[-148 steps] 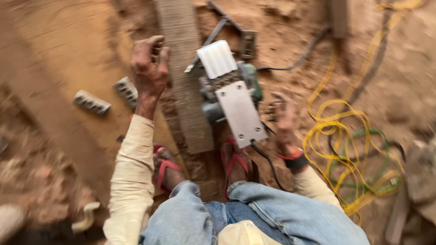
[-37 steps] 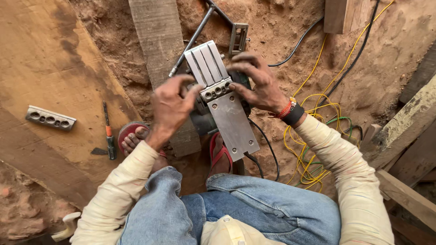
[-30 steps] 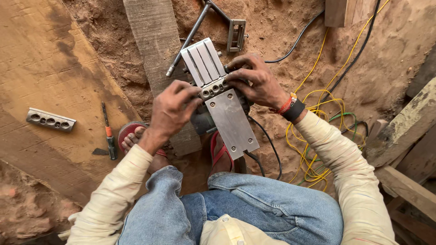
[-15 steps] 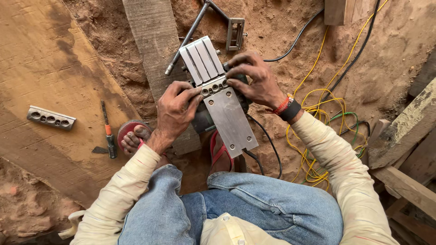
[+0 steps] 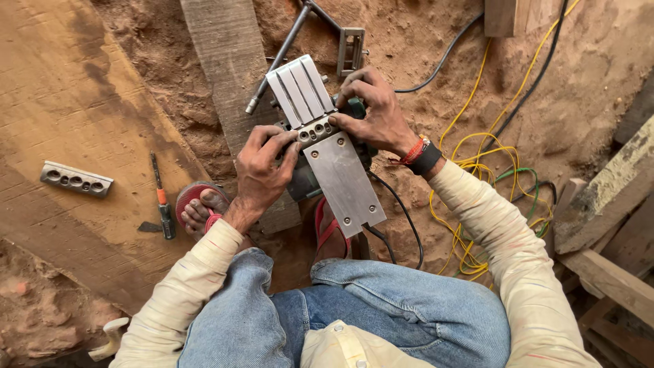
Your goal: The person sits on the ground and assembles a small metal electrical component. They use a screwdriver to tighten screws into the component, then insert small metal pins into its holes. Finally, they place the assembled component onto a larger metal plate attached to a power tool.
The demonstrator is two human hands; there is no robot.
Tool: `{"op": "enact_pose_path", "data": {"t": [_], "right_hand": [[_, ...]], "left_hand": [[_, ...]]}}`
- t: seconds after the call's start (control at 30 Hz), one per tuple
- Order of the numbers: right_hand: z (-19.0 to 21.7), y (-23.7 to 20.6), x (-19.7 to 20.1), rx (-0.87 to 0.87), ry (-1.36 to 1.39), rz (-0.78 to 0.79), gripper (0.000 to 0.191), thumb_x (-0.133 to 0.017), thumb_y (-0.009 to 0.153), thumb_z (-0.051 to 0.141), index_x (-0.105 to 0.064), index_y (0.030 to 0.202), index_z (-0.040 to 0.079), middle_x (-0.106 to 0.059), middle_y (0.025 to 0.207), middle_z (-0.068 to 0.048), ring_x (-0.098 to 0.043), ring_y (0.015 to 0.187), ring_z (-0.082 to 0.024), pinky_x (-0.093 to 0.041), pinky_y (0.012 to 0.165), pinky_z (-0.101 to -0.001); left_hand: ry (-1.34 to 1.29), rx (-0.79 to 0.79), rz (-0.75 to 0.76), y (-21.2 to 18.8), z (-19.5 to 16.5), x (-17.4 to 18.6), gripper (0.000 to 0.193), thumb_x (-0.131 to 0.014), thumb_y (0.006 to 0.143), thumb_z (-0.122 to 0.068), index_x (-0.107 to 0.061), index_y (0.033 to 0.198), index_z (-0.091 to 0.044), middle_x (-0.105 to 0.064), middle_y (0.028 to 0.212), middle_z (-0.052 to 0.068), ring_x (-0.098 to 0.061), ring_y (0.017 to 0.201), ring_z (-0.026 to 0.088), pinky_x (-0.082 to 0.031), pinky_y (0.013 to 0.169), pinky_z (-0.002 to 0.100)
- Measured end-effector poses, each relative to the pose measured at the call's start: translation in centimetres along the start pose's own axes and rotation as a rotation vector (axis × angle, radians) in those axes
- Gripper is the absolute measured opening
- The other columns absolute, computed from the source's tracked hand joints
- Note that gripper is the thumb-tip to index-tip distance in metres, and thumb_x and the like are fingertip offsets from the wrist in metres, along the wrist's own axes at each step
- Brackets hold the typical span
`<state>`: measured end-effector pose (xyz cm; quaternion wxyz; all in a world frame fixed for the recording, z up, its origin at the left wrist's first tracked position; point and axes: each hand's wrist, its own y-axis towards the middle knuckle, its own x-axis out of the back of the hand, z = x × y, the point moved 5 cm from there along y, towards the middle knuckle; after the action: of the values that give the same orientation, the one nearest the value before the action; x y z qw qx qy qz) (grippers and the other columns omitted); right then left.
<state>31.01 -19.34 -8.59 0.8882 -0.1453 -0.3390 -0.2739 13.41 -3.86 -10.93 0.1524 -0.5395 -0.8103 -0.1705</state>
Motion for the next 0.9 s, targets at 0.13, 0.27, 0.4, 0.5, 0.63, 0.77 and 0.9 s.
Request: {"op": "enact_pose_path", "data": {"t": [0.13, 0.27, 0.4, 0.5, 0.63, 0.77, 0.9], "right_hand": [[-0.2, 0.0, 0.0, -0.018, 0.001, 0.016, 0.027, -0.089, 0.084, 0.026, -0.07, 0.095, 0.011, -0.061, 0.116, -0.007, -0.061, 0.113, -0.024, -0.054, 0.098, -0.0411], [-0.6, -0.2, -0.1, -0.044, 0.023, 0.032, 0.027, -0.089, 0.084, 0.026, -0.071, 0.096, 0.011, -0.06, 0.116, -0.007, -0.061, 0.113, -0.023, -0.054, 0.096, -0.041], [-1.0, -0.4, -0.2, -0.028, 0.014, 0.039, 0.026, -0.089, 0.084, 0.026, -0.071, 0.097, 0.011, -0.06, 0.117, -0.007, -0.061, 0.113, -0.022, -0.055, 0.097, -0.0409], [-1.2, -0.5, -0.1, -0.021, 0.044, 0.035, 0.027, -0.089, 0.085, 0.026, -0.072, 0.099, 0.011, -0.062, 0.118, -0.006, -0.062, 0.113, -0.021, -0.056, 0.096, -0.0387], [-1.6, -0.8, 0.0, -0.069, 0.08, 0.055, 0.026, -0.088, 0.085, 0.025, -0.072, 0.099, 0.01, -0.061, 0.117, -0.007, -0.062, 0.112, -0.021, -0.056, 0.094, -0.0369], [-1.5, -0.8, -0.1, -0.045, 0.053, 0.049, 0.028, -0.089, 0.083, 0.025, -0.071, 0.098, 0.01, -0.06, 0.116, -0.007, -0.061, 0.112, -0.023, -0.054, 0.096, -0.0385], [-1.5, -0.9, -0.2, -0.035, 0.046, 0.048, 0.03, -0.09, 0.083, 0.027, -0.071, 0.098, 0.01, -0.06, 0.116, -0.008, -0.06, 0.113, -0.024, -0.053, 0.097, -0.0391]], "left_hand": [[-0.006, -0.021, 0.042, 0.1, 0.3, -0.3, 0.019, -0.078, 0.095, -0.009, -0.073, 0.111, 0.0, -0.066, 0.105, 0.011, -0.071, 0.089, 0.021, -0.064, 0.073, 0.031], [-0.023, -0.025, 0.041, 0.2, 0.5, -0.3, 0.018, -0.078, 0.095, -0.01, -0.073, 0.11, 0.0, -0.066, 0.105, 0.011, -0.071, 0.089, 0.021, -0.064, 0.072, 0.03], [-0.04, -0.026, 0.046, 0.2, 0.5, -0.3, 0.018, -0.078, 0.096, -0.009, -0.073, 0.11, 0.0, -0.066, 0.105, 0.01, -0.071, 0.089, 0.02, -0.064, 0.073, 0.03], [-0.053, -0.01, 0.053, 0.3, 0.4, -0.2, 0.018, -0.078, 0.095, -0.008, -0.073, 0.111, -0.001, -0.066, 0.105, 0.01, -0.071, 0.088, 0.02, -0.063, 0.073, 0.03], [-0.053, 0.001, 0.065, 0.5, 0.3, 0.0, 0.019, -0.08, 0.094, -0.009, -0.074, 0.11, -0.001, -0.066, 0.104, 0.01, -0.071, 0.086, 0.019, -0.062, 0.071, 0.03], [-0.079, -0.011, 0.09, 0.7, 0.4, 0.2, 0.02, -0.081, 0.092, -0.01, -0.074, 0.109, -0.002, -0.066, 0.106, 0.01, -0.071, 0.09, 0.02, -0.062, 0.074, 0.031], [-0.096, -0.022, 0.092, 0.6, 0.7, 0.4, 0.019, -0.081, 0.092, -0.01, -0.074, 0.109, -0.003, -0.066, 0.106, 0.01, -0.071, 0.093, 0.02, -0.063, 0.077, 0.031]]}}
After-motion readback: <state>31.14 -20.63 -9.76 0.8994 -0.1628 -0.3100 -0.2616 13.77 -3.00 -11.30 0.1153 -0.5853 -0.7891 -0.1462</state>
